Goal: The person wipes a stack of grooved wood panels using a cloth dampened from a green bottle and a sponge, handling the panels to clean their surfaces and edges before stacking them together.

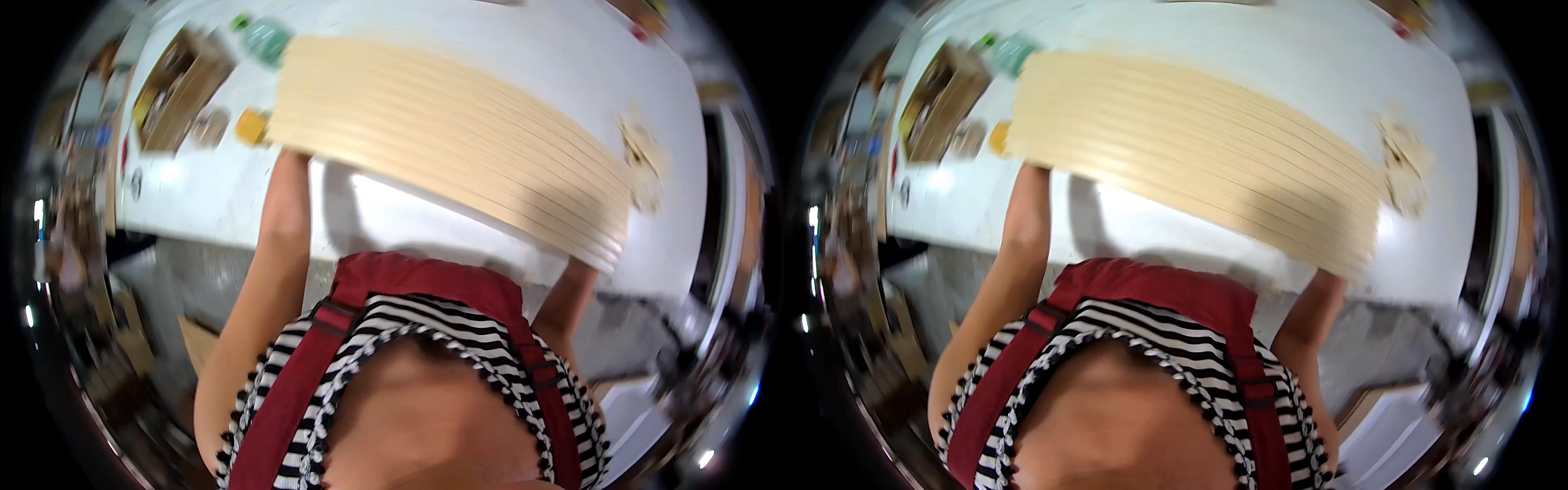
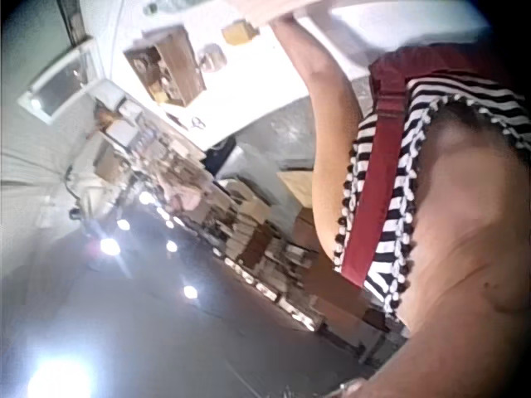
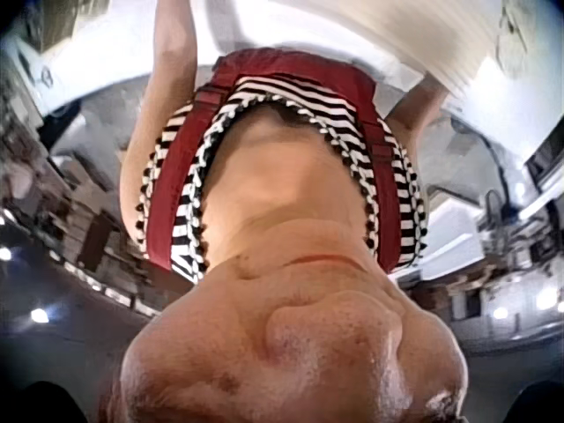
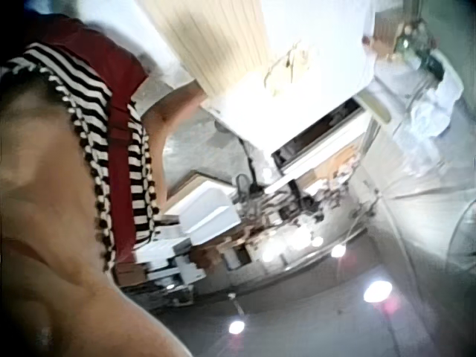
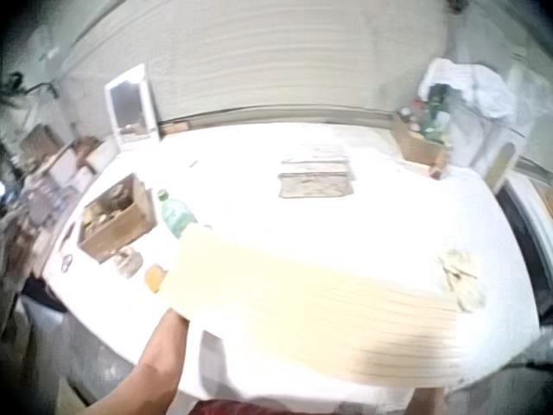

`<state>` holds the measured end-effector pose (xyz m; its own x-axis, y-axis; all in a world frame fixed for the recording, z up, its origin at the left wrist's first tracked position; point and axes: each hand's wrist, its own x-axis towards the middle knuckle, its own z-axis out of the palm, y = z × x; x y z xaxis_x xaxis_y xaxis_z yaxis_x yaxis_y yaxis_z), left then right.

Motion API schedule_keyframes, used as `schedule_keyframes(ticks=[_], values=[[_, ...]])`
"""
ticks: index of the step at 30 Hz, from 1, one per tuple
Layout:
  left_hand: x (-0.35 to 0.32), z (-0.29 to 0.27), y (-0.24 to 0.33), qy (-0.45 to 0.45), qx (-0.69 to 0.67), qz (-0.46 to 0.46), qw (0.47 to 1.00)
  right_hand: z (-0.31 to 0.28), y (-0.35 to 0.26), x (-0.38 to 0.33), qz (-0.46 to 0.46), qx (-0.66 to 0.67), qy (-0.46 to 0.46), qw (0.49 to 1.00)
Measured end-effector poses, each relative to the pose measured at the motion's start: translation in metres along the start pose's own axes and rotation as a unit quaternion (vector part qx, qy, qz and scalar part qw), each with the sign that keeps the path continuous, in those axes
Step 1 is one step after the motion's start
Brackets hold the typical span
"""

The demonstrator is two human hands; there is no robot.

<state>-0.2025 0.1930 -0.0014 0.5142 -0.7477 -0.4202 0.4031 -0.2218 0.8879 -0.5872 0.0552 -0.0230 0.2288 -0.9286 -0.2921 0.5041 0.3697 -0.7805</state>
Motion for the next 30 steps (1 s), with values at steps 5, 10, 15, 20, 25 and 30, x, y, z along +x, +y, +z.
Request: schedule_keyframes(ticks=[5,10,15,20,25,30], values=[[0.056,0.020,0.016,-0.094,0.058,0.005,0.994,0.021,0.032,-0.054,-0.031,0.032,0.089,0.995],[0.088,0.039,0.006,-0.184,0.083,-0.001,0.979,0.030,0.076,-0.112,-0.078,0.057,0.183,0.978],[0.088,0.034,0.019,-0.222,0.101,-0.003,0.970,0.045,0.099,-0.162,-0.106,0.080,0.247,0.960],[0.085,0.023,0.019,-0.242,0.106,-0.003,0.965,0.036,0.110,-0.206,-0.139,0.083,0.299,0.941],[0.082,0.022,0.024,-0.249,0.116,-0.005,0.961,0.022,0.110,-0.241,-0.156,0.089,0.346,0.921],[0.091,0.034,0.017,-0.269,0.121,-0.009,0.955,0.000,0.114,-0.271,-0.168,0.089,0.395,0.898]])
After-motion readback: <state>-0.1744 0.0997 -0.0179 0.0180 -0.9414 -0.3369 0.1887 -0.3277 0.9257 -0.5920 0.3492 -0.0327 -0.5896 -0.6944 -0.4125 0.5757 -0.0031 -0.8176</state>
